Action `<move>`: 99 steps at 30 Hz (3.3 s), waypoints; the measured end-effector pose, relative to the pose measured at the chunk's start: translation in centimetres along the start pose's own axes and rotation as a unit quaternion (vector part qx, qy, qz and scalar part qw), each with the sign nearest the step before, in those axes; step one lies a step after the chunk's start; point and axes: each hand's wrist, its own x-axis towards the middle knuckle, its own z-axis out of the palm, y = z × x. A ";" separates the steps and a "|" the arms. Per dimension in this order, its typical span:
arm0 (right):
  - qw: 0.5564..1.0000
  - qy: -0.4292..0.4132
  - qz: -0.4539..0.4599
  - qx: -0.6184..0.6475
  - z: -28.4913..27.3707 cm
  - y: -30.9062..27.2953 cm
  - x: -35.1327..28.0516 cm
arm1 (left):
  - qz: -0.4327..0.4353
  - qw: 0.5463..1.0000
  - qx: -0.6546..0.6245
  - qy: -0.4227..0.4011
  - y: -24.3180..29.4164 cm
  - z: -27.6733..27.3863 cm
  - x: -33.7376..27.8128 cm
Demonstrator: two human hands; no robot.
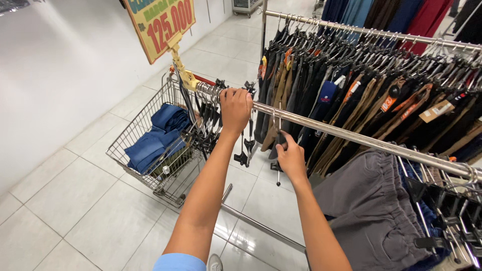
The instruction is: The person takes several pairs of pants out of a shopping cart, puts them on hangers, and then hangs them onto a clothing rack.
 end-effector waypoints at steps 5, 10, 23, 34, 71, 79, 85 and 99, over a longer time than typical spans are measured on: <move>0.999 -0.013 -0.003 0.043 -1.4 2.9 -2.4 | -0.001 1.000 0.000 -0.020 -0.4 1.0 -0.2; 0.991 -0.077 0.001 0.107 -1.0 7.9 -6.4 | -0.053 0.993 -0.079 -0.069 -0.4 -0.7 0.1; 0.909 -0.292 0.155 0.255 8.3 14.9 -16.5 | -0.485 0.736 -0.386 -0.272 -1.4 -22.5 -28.6; 0.764 -0.509 0.182 0.352 28.1 4.1 -12.8 | -0.629 0.518 -0.530 -0.236 -22.4 -28.2 -37.9; 0.833 -0.448 0.162 0.280 65.6 -14.0 13.9 | -0.673 0.587 -0.418 -0.166 -69.4 -15.0 -38.9; 0.814 -0.534 0.167 0.156 70.5 -13.8 19.9 | -0.621 0.541 -0.478 -0.305 -74.0 -6.5 -35.8; 0.838 -0.486 0.185 0.163 75.6 -10.1 21.6 | -0.569 0.499 -0.541 -0.368 -79.0 1.7 -37.1; 0.943 -0.261 0.206 0.021 79.4 -13.4 30.4 | -0.552 0.475 -0.541 -0.421 -86.0 17.9 -35.1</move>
